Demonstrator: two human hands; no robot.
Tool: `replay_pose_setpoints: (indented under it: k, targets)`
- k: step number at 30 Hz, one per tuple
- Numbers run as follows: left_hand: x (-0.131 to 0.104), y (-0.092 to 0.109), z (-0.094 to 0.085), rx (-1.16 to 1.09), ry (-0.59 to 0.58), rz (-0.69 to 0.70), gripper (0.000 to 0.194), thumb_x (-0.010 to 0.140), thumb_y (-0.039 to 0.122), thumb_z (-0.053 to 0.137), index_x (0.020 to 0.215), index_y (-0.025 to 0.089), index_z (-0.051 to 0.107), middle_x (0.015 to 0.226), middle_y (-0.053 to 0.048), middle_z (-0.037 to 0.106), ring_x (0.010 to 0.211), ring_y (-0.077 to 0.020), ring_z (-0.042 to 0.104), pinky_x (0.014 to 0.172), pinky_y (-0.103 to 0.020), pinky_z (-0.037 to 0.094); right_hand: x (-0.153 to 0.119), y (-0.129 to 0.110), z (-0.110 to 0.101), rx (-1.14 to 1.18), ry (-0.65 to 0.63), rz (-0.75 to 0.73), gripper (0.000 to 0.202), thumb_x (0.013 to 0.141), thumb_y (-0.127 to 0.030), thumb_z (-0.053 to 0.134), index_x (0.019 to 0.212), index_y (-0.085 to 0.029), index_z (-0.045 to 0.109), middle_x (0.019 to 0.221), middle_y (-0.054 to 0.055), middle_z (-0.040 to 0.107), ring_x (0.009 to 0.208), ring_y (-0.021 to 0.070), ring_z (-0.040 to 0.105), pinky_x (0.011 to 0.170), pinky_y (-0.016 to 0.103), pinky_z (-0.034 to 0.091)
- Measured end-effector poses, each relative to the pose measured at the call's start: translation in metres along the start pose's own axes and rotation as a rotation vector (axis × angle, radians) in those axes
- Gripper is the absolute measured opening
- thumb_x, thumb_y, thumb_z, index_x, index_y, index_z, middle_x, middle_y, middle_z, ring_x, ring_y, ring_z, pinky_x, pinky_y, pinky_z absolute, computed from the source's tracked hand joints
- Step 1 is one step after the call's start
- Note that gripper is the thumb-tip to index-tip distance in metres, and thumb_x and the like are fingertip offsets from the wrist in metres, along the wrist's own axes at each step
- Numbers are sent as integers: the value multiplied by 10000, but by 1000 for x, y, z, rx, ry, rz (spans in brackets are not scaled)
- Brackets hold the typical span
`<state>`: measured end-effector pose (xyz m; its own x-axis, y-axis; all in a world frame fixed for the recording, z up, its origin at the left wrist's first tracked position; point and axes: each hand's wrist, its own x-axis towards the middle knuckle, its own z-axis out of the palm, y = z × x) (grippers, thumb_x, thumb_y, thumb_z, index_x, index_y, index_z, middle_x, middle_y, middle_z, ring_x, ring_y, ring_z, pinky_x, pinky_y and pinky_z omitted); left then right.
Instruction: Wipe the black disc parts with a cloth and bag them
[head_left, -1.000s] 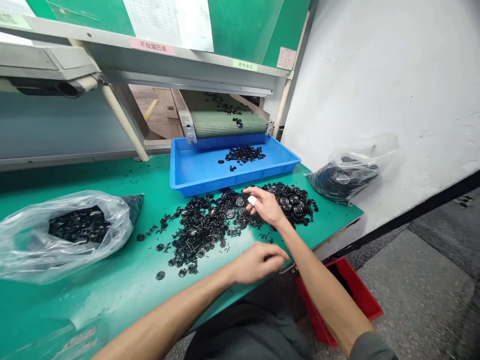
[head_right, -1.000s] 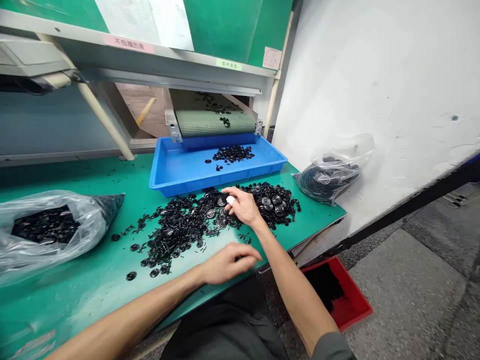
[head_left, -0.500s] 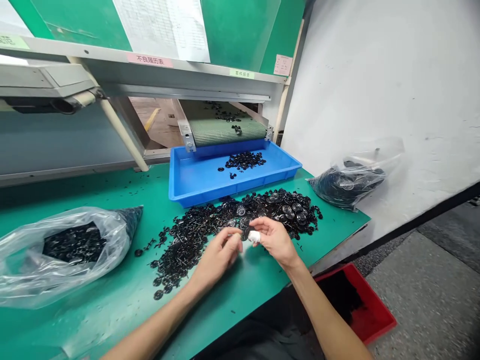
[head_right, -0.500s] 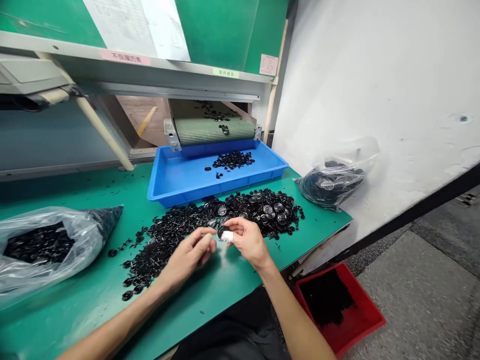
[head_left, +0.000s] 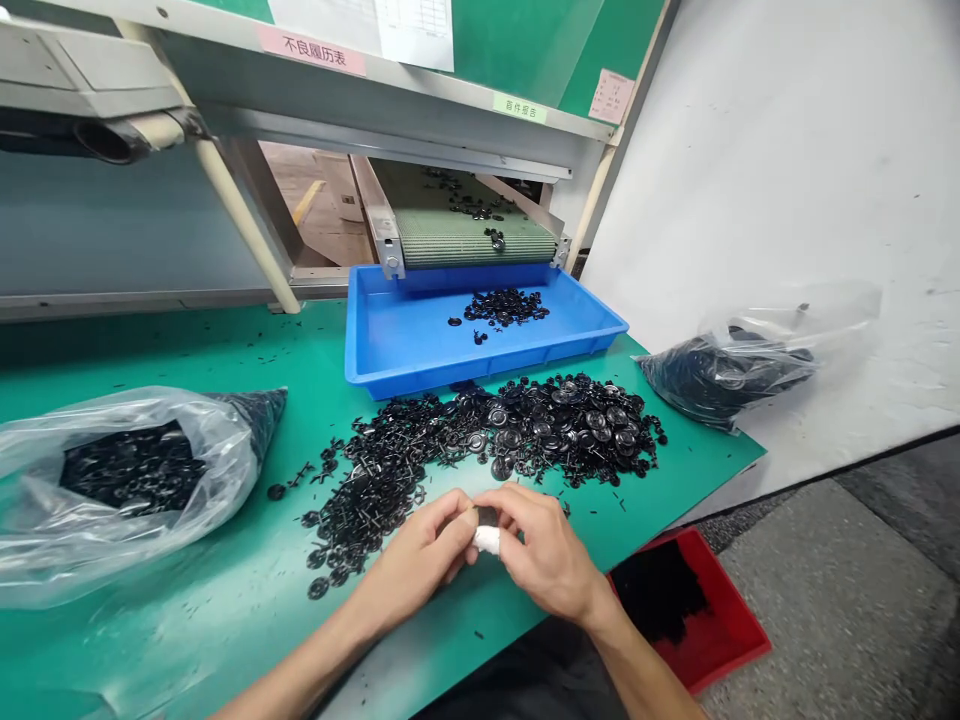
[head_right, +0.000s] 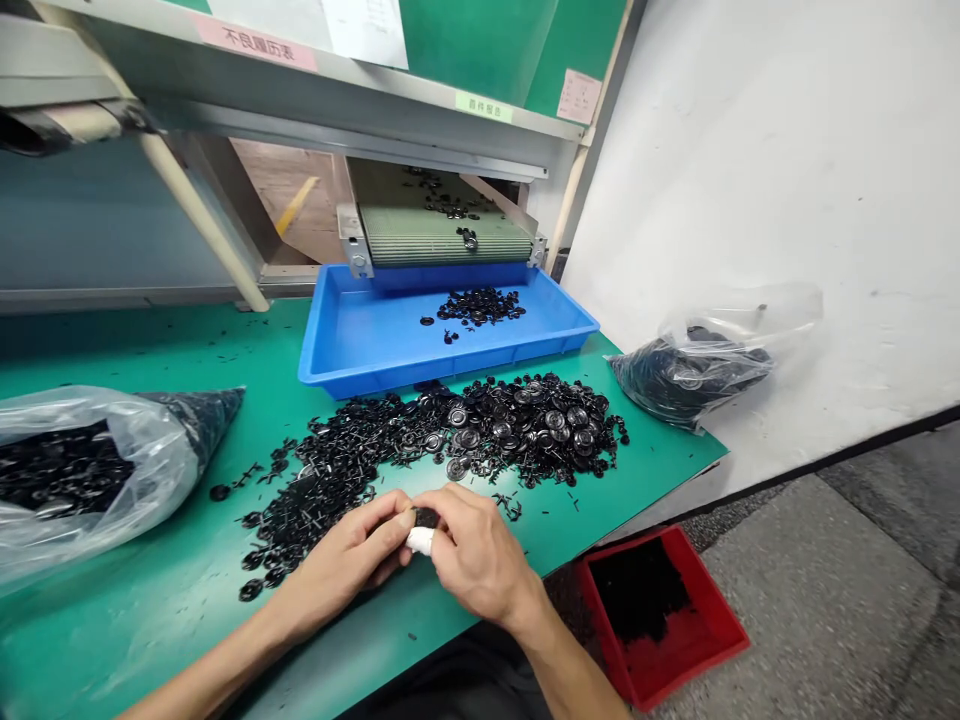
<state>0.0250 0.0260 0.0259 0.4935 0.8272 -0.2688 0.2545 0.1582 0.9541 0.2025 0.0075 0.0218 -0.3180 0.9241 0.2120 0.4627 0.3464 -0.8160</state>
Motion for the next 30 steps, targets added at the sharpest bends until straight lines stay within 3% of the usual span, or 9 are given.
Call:
replay_pose_setpoints:
  k: [5, 11, 15, 19, 22, 25, 27, 30]
  targets:
    - [-5, -12, 3, -203, -51, -24, 333, 935, 548, 410, 937, 224, 482, 653, 73, 490, 491, -90, 311, 468, -220, 229, -4, 2, 11, 67, 24, -37, 415, 790, -30, 459, 1113, -192, 665, 782, 6, 631, 657, 129, 547, 655, 240, 448]
    - [-6, -20, 0, -90, -71, -48, 426, 945, 565, 368, 731, 211, 468, 578, 67, 436, 525, -107, 360, 502, -233, 284, 1, 6, 6, 192, -131, 118, 341, 720, -7, 529, 971, -188, 673, 699, -24, 677, 587, 111, 574, 567, 203, 431]
    - [-5, -21, 5, -102, 17, -75, 457, 943, 582, 344, 703, 211, 458, 594, 53, 474, 509, -103, 362, 477, -230, 284, 5, 4, 10, 231, -126, 143, 227, 796, -22, 492, 859, -183, 639, 627, -36, 684, 502, 85, 552, 533, 180, 425]
    - [-4, -16, 7, -256, 19, -67, 431, 919, 572, 430, 709, 198, 479, 600, 48, 507, 472, -80, 327, 439, -211, 253, 8, 7, 11, 213, -84, 130, 206, 875, -73, 456, 871, -175, 634, 574, -44, 637, 489, 81, 551, 518, 170, 427]
    - [-3, -15, 3, -405, 29, -92, 372, 871, 552, 547, 854, 182, 569, 595, 47, 526, 460, -67, 329, 423, -188, 228, 14, 14, 1, 17, -41, 80, 268, 888, -71, 426, 981, -180, 653, 651, -26, 602, 566, 99, 557, 578, 200, 437]
    - [0, -18, -1, -635, 61, -114, 342, 839, 489, 632, 986, 183, 593, 589, 41, 557, 442, -57, 344, 405, -164, 238, 24, 20, -10, -326, 2, 32, 380, 885, -37, 379, 1137, -183, 622, 871, 37, 600, 694, 132, 555, 648, 245, 433]
    - [2, -19, -3, -785, 94, -118, 286, 834, 422, 659, 989, 188, 601, 585, 39, 563, 425, -53, 350, 379, -151, 254, 32, 21, -15, -560, -72, 43, 417, 893, -26, 348, 1177, -196, 601, 957, 63, 564, 727, 148, 538, 600, 248, 400]
    - [3, -18, -5, -897, 136, -131, 201, 848, 370, 650, 947, 197, 622, 615, 30, 572, 420, -58, 380, 332, -133, 276, 43, 17, -20, -815, -212, 82, 359, 905, -45, 365, 1090, -218, 619, 937, 57, 520, 674, 144, 490, 495, 239, 276]
